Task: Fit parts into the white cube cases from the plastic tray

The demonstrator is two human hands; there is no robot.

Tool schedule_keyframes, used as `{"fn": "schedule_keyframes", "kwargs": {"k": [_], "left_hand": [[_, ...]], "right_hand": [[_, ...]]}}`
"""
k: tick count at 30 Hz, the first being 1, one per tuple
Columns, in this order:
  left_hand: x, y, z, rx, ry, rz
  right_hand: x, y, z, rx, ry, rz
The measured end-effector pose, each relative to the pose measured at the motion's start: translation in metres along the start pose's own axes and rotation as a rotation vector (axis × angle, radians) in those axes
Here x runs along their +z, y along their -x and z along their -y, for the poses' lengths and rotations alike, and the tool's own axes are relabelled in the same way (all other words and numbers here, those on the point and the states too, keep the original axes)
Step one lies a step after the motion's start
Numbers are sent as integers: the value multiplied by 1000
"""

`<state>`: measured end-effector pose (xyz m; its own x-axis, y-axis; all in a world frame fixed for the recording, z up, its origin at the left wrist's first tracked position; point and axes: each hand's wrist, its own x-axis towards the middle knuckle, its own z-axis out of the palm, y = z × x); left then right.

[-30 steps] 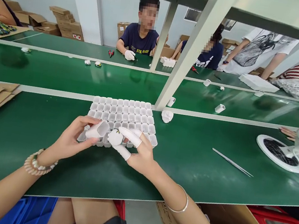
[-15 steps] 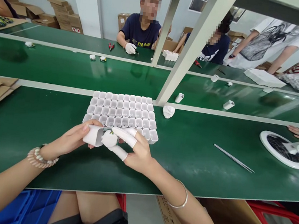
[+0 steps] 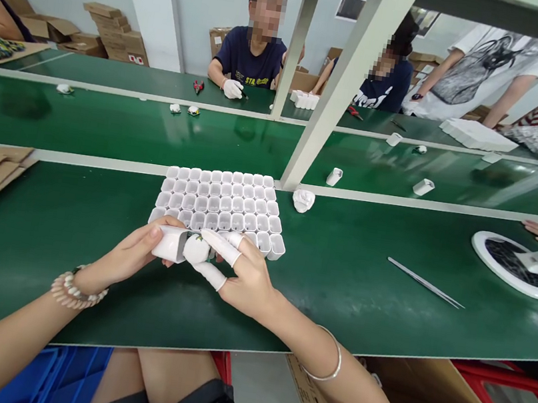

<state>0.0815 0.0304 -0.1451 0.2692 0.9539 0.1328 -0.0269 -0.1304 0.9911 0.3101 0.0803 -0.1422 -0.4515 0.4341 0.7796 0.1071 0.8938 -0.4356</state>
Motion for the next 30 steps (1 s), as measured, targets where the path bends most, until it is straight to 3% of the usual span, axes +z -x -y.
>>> {"fn": "schedule_keyframes", "kwargs": {"k": [12, 19, 30], "left_hand": [[4, -1, -3, -44, -42, -10], [5, -1, -1, -36, 23, -14], [9, 2, 7, -70, 91, -31]], "right_hand": [[1, 2, -1, -46, 84, 11], [2, 1, 2, 45, 26, -37], [3, -2, 4, -94, 78, -111]]}}
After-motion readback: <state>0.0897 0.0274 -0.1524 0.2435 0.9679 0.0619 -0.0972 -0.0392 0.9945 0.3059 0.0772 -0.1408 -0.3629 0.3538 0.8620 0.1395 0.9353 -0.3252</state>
